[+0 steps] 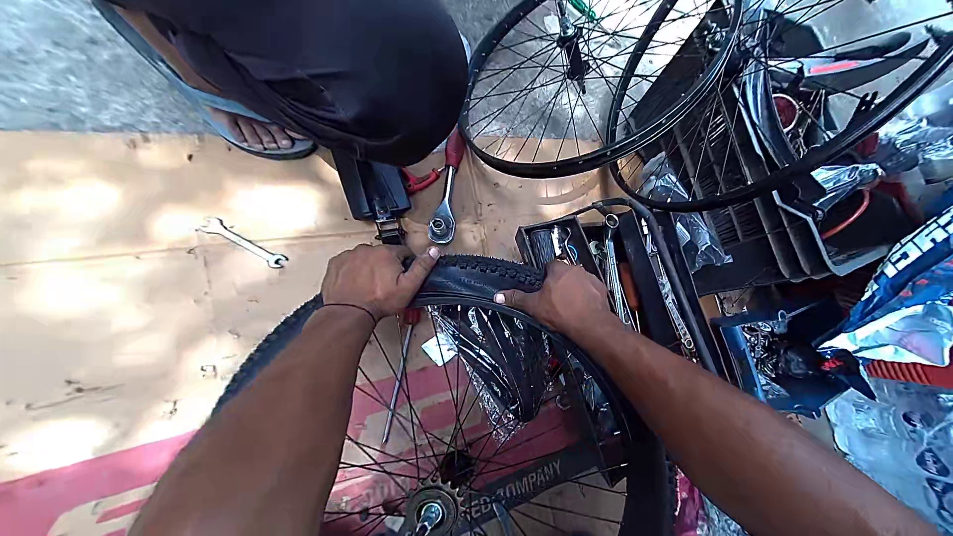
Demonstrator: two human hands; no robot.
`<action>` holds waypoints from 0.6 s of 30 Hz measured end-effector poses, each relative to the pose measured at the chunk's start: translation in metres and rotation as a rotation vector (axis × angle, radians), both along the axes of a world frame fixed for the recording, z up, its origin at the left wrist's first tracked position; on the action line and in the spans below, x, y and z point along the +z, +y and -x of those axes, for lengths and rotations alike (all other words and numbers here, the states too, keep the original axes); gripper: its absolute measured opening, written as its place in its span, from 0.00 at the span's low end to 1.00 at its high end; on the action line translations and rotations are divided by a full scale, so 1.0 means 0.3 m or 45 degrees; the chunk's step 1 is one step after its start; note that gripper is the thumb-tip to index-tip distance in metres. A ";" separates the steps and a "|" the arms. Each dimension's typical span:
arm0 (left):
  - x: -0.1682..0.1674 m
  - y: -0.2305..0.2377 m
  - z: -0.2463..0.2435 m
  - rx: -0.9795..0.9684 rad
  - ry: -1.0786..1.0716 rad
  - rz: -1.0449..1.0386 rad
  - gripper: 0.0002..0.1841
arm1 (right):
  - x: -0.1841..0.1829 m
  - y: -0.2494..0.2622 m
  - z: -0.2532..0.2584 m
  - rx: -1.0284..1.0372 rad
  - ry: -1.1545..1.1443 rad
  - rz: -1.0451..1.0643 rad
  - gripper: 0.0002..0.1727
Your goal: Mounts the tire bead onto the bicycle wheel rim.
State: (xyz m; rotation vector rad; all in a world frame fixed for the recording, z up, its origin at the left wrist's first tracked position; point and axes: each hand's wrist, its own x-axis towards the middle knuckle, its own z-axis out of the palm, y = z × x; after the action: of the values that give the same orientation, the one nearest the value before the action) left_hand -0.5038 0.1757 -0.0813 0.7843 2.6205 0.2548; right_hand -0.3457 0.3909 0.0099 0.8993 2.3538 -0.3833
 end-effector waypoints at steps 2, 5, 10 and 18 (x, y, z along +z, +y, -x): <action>-0.003 -0.002 0.004 0.009 -0.048 0.016 0.47 | -0.024 -0.014 -0.015 0.080 0.061 -0.046 0.53; 0.001 -0.024 0.000 -0.040 0.007 -0.012 0.46 | -0.045 -0.029 -0.025 0.123 0.132 -0.051 0.54; 0.016 -0.020 -0.046 -0.189 0.189 -0.115 0.40 | 0.020 -0.056 -0.024 0.180 0.100 -0.024 0.53; -0.004 -0.124 -0.076 0.024 0.178 -0.445 0.36 | -0.112 -0.090 0.086 0.952 0.623 -0.144 0.48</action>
State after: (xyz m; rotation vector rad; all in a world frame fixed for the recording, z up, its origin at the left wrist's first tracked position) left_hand -0.4811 0.1385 -0.0826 0.9187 2.7528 0.7015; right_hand -0.3715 0.3638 -0.0237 -0.0994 2.9595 -0.1649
